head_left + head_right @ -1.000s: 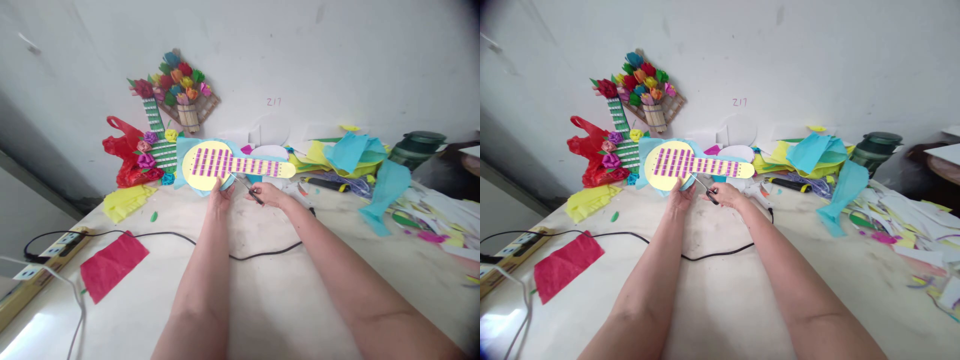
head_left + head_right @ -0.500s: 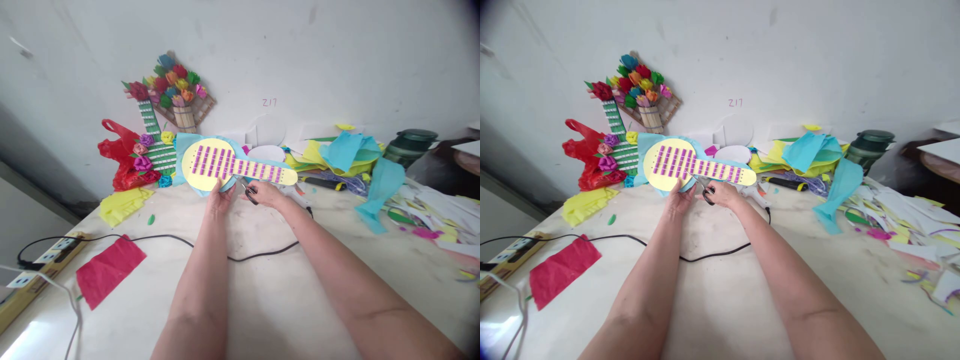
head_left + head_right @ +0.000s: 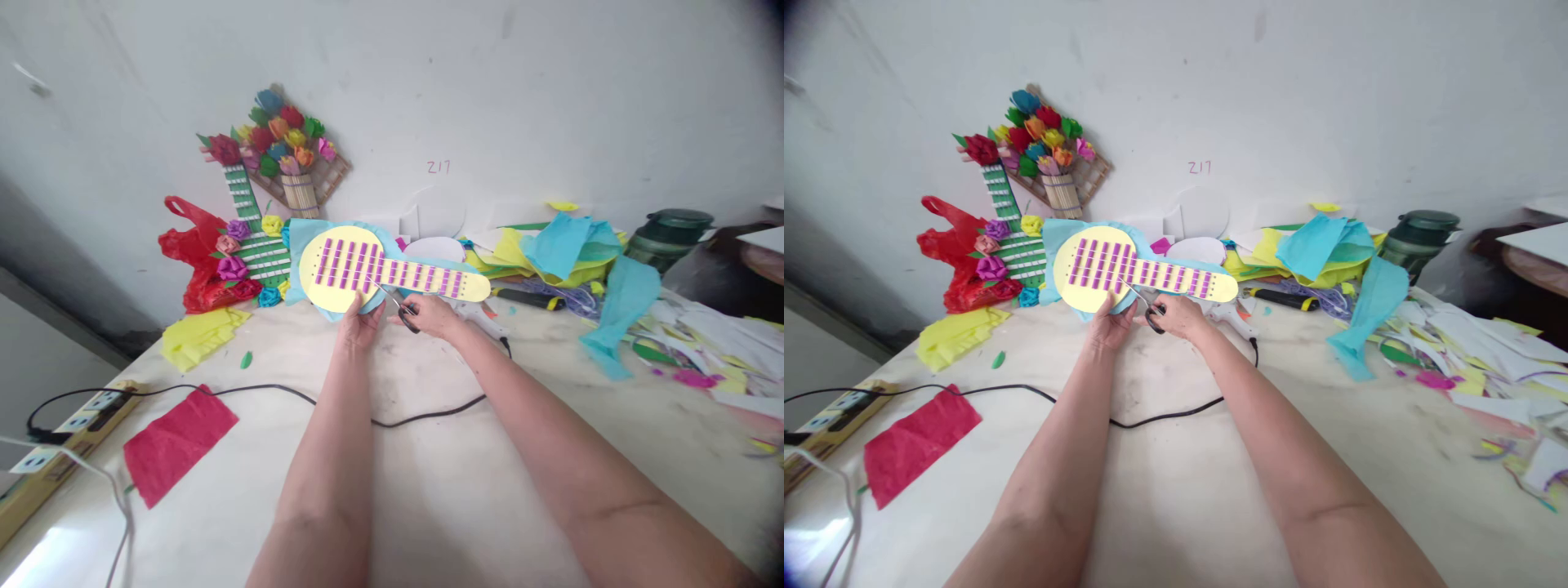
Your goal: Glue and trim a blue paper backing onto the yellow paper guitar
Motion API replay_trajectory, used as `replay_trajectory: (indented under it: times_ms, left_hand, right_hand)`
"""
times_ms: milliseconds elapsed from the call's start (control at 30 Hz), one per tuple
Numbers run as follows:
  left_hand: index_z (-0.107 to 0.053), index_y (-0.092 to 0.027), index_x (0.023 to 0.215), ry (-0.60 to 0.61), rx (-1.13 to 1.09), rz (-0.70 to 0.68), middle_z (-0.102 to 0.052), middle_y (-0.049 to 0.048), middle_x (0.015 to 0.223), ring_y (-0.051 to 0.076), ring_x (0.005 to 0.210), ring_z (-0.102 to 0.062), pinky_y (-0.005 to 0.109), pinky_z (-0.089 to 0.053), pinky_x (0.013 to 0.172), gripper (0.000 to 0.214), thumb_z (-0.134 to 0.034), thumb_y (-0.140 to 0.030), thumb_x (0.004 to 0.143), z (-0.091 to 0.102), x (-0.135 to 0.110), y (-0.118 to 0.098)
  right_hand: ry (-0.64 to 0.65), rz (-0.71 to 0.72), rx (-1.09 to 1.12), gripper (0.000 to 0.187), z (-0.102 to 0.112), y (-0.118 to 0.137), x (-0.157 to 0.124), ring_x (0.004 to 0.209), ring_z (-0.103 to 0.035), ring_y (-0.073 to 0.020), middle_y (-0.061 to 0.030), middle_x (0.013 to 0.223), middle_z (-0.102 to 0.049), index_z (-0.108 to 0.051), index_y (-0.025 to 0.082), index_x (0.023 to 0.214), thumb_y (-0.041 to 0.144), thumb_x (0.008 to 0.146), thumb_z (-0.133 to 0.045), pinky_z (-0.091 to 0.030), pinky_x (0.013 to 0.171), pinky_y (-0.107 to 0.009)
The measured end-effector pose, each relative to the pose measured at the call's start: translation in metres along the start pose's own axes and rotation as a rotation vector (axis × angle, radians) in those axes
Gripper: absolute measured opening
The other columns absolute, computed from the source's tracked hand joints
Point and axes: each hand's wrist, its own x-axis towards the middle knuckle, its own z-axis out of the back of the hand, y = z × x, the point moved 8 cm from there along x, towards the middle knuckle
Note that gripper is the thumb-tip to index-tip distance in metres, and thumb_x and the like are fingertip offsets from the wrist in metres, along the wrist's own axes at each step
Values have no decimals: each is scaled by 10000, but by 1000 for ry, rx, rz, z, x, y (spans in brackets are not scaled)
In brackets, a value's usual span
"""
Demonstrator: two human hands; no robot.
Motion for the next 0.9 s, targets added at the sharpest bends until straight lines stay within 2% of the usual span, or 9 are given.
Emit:
replay_trajectory:
  times_ms: [433,900]
  left_hand:
    - [-575,-168,1058,-3,26,25,-642,82,1045,206,934,-618,334,-528,785,288,-588,-174,771,3,1,3]
    - [-592,-172,1007,-10,31,8,-671,55,952,181,863,-640,316,-527,789,253,-603,-159,755,4,1,-2]
  right_hand:
    - [-69,28,63,230,1,-2,3,537,-440,-102,20,594,-571,-620,212,698,427,625,-583,-251,482,-206]
    - [-91,44,-11,239,6,-4,1,549,-478,-106,34,602,-590,-634,234,744,432,617,-592,-263,491,-204]
